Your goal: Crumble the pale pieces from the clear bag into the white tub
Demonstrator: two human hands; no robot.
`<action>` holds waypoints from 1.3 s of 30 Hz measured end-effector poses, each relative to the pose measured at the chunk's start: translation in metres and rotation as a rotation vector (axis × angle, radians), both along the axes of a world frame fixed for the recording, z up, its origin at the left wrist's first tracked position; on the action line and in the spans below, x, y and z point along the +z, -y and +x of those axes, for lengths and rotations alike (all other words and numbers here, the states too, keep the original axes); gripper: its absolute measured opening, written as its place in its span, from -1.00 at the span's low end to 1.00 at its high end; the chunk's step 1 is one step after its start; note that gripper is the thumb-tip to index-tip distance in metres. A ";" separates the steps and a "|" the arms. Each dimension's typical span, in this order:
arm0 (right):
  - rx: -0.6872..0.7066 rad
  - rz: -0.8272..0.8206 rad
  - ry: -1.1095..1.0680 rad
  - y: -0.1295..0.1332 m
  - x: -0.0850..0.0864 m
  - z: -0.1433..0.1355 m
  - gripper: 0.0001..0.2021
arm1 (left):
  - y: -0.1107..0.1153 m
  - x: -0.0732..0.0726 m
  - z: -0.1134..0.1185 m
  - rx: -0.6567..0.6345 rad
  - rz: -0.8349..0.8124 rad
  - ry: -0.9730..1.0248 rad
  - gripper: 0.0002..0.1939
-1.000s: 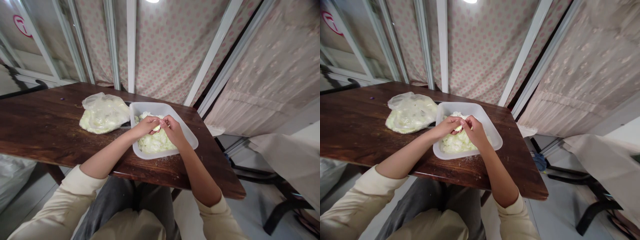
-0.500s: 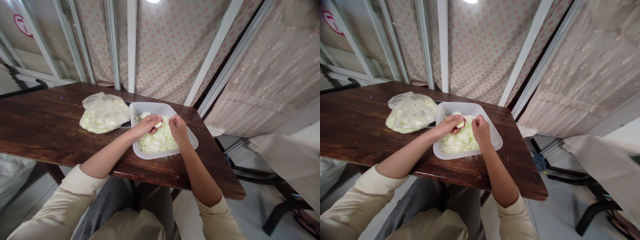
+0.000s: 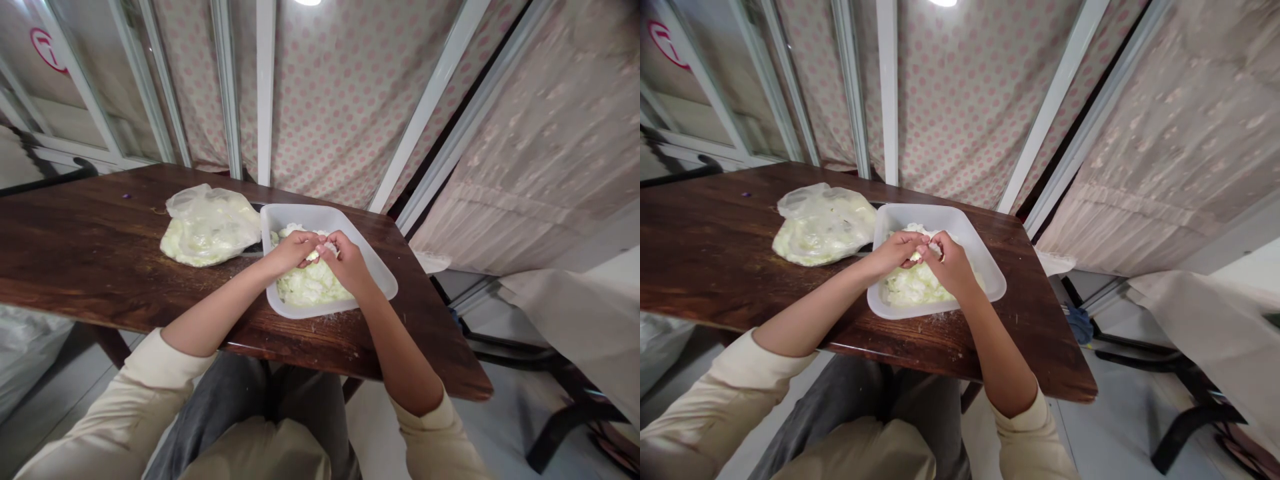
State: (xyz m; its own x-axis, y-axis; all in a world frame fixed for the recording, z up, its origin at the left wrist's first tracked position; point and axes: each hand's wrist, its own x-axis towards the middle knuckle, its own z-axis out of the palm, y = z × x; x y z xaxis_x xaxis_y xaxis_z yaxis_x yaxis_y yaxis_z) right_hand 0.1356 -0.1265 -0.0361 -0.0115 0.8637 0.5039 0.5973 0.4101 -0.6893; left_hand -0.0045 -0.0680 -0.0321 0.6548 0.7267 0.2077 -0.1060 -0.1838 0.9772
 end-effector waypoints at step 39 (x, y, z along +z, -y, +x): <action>-0.301 0.135 -0.130 -0.009 -0.005 0.008 -0.87 | 0.004 0.005 -0.002 -0.071 0.022 -0.084 -0.78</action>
State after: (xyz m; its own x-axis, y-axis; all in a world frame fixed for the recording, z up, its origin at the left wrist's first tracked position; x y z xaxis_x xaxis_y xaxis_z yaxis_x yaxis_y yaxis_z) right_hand 0.1439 -0.1180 -0.0413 0.3054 0.7442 0.5940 0.6163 0.3210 -0.7191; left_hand -0.0064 -0.0721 -0.0274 0.7206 0.6733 0.1659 -0.0378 -0.2007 0.9789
